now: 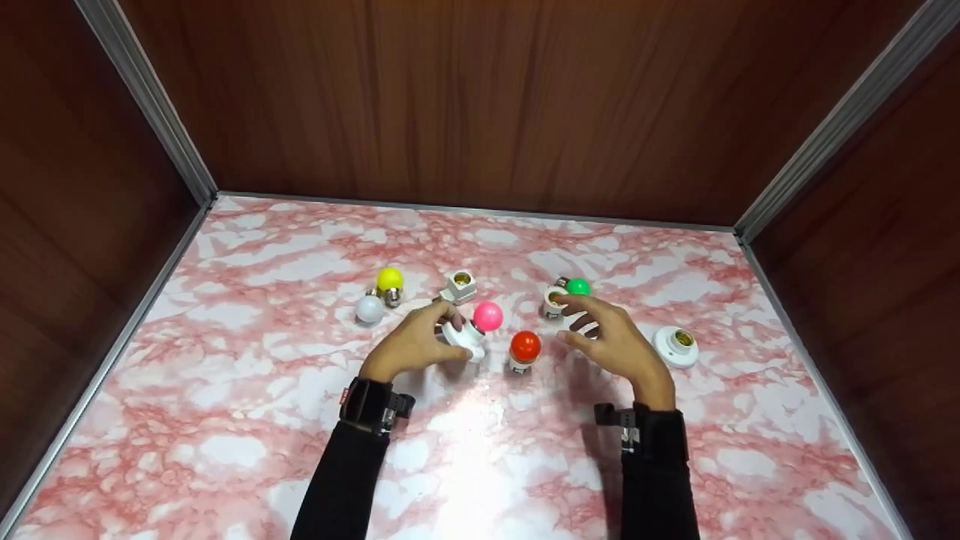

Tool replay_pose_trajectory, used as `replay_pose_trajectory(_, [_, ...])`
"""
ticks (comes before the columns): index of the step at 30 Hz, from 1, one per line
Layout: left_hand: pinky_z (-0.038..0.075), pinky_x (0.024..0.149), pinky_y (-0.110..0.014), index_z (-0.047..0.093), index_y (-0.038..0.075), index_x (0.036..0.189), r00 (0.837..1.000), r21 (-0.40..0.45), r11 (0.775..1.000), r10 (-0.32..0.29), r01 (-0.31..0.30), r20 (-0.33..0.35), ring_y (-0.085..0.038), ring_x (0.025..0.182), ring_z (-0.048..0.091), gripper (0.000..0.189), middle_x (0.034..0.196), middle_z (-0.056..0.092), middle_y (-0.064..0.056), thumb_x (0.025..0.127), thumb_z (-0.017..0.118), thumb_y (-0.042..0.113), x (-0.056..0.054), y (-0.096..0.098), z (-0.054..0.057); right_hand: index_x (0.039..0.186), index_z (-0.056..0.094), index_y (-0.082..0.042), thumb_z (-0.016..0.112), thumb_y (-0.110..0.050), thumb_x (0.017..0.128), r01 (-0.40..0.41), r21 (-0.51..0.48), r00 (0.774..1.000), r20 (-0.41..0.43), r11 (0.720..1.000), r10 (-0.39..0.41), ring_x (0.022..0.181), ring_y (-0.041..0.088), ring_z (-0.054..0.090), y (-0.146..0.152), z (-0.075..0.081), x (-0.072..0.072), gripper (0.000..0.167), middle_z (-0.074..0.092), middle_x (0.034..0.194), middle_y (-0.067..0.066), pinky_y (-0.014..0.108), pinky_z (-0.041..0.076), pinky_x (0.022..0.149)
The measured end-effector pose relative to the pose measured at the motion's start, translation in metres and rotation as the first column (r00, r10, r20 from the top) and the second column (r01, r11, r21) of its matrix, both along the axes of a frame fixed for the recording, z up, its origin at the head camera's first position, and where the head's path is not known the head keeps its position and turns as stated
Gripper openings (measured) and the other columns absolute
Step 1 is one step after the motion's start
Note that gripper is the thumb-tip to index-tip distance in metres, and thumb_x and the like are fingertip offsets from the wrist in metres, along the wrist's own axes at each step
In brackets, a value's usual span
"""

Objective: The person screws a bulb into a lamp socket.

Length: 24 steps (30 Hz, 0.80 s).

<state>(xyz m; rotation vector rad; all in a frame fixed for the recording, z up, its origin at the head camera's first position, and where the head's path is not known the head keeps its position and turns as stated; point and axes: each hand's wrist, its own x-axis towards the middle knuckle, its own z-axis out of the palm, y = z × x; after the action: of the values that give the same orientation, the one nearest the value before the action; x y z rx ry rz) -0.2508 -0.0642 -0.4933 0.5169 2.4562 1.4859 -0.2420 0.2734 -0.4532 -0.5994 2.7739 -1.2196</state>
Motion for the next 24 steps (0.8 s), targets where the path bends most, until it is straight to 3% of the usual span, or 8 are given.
replay_pose_trajectory(4, [0.052,0.102,-0.038,0.064,0.014,0.100,0.999,-0.057,0.998,-0.026,0.024,-0.031,-0.021,0.114,0.064,0.034,0.130,0.072,-0.005,0.077,0.089,0.018,-0.001,0.003,-0.002,0.150,0.060,-0.012,0.072,-0.009,0.097,-0.001,0.042,0.999,0.053,0.999,-0.001,0.114,0.038,0.073,0.001,-0.003,0.000,0.055,0.070,0.138,0.023,0.051,0.061,0.098])
replay_pose_trajectory(12, [0.051,0.111,-0.043,0.063,0.012,0.095,0.998,-0.125,0.991,-0.046,0.041,-0.038,-0.026,0.127,0.064,0.037,0.136,0.070,-0.008,0.072,0.092,0.016,0.000,0.009,-0.004,0.148,0.060,-0.007,0.075,-0.009,0.096,-0.081,0.116,0.982,0.180,0.990,0.059,0.114,0.036,0.073,0.002,-0.010,-0.001,0.055,0.074,0.124,0.024,0.047,0.060,0.099])
replay_pose_trajectory(18, [0.053,0.109,-0.044,0.063,0.013,0.115,0.997,-0.130,0.990,-0.056,0.050,-0.047,-0.024,0.117,0.065,0.053,0.126,0.072,-0.008,0.071,0.093,0.013,0.001,0.013,-0.005,0.138,0.065,-0.003,0.073,-0.004,0.090,-0.142,0.154,0.974,0.199,0.978,0.110,0.103,0.028,0.073,-0.003,-0.013,-0.003,0.049,0.079,0.106,0.017,0.038,0.056,0.092])
replay_pose_trajectory(24, [0.049,0.119,-0.048,0.058,0.014,0.136,0.995,-0.117,0.990,-0.084,0.077,-0.055,-0.027,0.130,0.066,0.074,0.140,0.071,-0.011,0.072,0.095,0.008,0.001,0.016,-0.007,0.134,0.067,-0.001,0.075,-0.006,0.091,-0.140,0.167,0.975,0.194,0.976,0.107,0.100,0.026,0.073,-0.004,-0.014,-0.004,0.044,0.079,0.103,0.016,0.036,0.056,0.091])
